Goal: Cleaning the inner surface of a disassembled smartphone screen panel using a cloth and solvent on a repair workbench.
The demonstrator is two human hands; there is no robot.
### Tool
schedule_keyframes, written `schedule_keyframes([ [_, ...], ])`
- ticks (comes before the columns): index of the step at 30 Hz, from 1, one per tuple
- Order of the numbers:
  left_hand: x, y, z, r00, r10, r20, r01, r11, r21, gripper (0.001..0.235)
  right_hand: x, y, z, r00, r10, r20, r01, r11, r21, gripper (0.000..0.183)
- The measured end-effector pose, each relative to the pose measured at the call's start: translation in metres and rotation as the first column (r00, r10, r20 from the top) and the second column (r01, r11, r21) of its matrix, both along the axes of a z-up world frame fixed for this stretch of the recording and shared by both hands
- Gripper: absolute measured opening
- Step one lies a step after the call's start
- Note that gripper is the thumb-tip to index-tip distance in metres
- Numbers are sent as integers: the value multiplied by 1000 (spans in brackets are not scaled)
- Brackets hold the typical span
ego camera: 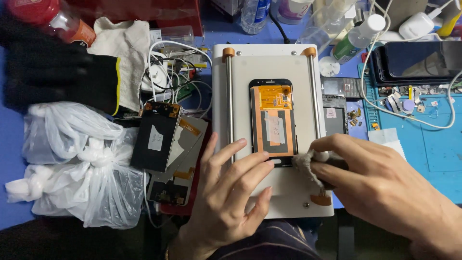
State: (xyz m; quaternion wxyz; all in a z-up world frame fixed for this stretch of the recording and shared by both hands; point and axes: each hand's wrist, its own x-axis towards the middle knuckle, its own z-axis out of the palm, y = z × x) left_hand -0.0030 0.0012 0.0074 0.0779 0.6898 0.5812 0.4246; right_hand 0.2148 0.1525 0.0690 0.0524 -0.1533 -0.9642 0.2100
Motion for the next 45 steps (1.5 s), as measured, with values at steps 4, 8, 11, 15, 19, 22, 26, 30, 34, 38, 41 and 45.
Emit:
schedule_keyframes([
  [4,1,1,0,1000,3,-24,-3,1000,0,37,0,2,-2,998,26,-50,-28,999,-27,39],
  [8,0,0,0,1000,11,-1,-11,1000,-4,34,28,8,-5,992,-72,103,70,997,20,41],
  [11,0,0,0,1000,9,-6,-9,1000,-2,34,36,15,-7,970,-239,54,237,971,41,40],
  [15,-2,0,9,997,6,-70,-6,1000,5,32,24,34,-6,953,-302,-25,303,945,127,31],
  [19,-6,5,26,999,32,-39,-34,998,-54,33,7,69,-13,959,-275,-62,281,950,138,29],
  [22,-4,19,32,998,20,-61,-26,995,-99,50,-4,92,-23,969,-217,-115,235,956,174,26],
  [26,4,22,18,998,16,-54,-24,989,-143,72,-33,100,-13,982,-91,-163,125,968,216,34],
  [30,7,17,7,999,22,-35,-28,984,-174,73,-49,104,-8,996,48,-77,-15,926,378,31],
  [34,7,16,3,999,16,-33,-23,975,-221,67,-48,105,-9,997,66,-29,-49,915,401,29],
  [38,7,18,4,999,36,-38,-43,977,-207,66,-43,98,-8,997,76,-1,-67,893,446,22],
  [41,7,19,4,996,70,-55,-81,972,-223,68,-41,96,-8,997,74,-18,-59,901,429,22],
  [45,7,20,4,996,72,-46,-80,974,-214,71,-49,98,-2,995,99,-9,-82,867,492,23],
])
